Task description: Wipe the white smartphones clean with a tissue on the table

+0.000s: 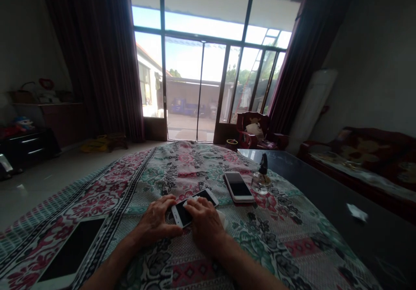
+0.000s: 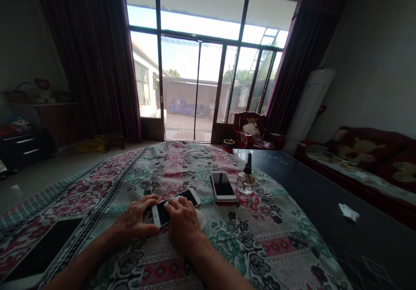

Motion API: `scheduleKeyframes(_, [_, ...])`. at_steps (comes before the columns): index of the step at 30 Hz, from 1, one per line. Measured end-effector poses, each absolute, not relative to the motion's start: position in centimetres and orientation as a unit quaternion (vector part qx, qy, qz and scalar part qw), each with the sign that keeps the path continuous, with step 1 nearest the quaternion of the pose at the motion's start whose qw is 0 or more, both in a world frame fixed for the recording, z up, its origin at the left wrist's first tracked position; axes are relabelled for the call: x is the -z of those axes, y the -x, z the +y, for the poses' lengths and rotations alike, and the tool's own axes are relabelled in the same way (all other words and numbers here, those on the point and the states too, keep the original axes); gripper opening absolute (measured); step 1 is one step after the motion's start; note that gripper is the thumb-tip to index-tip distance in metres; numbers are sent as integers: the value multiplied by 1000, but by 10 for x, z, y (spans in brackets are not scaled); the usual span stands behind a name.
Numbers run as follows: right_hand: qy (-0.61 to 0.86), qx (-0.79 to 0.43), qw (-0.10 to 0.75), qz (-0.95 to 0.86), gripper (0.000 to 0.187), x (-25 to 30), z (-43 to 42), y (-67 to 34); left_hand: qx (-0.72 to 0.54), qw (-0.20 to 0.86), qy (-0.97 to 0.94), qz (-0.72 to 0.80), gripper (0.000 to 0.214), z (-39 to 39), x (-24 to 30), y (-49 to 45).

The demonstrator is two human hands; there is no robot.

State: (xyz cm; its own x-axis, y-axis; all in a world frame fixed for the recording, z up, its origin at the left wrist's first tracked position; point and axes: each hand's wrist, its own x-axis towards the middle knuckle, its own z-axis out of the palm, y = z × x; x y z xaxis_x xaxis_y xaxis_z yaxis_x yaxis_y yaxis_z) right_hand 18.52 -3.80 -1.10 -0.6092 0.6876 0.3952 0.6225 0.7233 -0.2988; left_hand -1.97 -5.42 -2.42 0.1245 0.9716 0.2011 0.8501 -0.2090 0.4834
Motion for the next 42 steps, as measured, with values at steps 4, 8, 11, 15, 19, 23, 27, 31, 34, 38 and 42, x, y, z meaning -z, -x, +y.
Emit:
scheduleKeyframes(4, [343,-73,236,-906,35,10,-41,-183,-240,121,-737,620,67,-55,24,20])
scheduleKeyframes(8, [345,-89,233,-905,37,10,-40,-184,-230,126,-733,628,70,-56,20,18])
scheduleKeyframes(11, [349,-92,232,-903,42,11,-40,-185,-231,129,-734,626,69,-56,18,17])
scheduleKeyframes(15, [357,-99,232,-899,45,14,-41,-185,-227,130,-738,623,69,-54,19,17])
scheduleKeyframes(19, [358,-92,230,-900,44,15,-43,-185,-234,122,-741,618,68,-54,23,19])
scheduleKeyframes(23, [343,-71,237,-906,38,12,-47,-185,-238,119,-740,618,67,-54,24,19])
scheduleKeyframes(27, [305,-58,236,-921,27,11,-54,-184,-241,119,-734,623,69,-55,22,18])
scheduleKeyframes(31, [279,-52,236,-929,20,12,-58,-181,-244,115,-735,622,65,-54,23,18])
scheduleKeyframes(34, [278,-54,237,-929,18,13,-58,-180,-238,113,-735,624,65,-52,25,19])
scheduleKeyframes(38, [284,-63,236,-927,20,11,-53,-181,-239,108,-738,622,66,-53,25,18])
scheduleKeyframes(42, [353,-59,239,-903,32,9,-34,-191,-241,111,-733,626,66,-57,20,16])
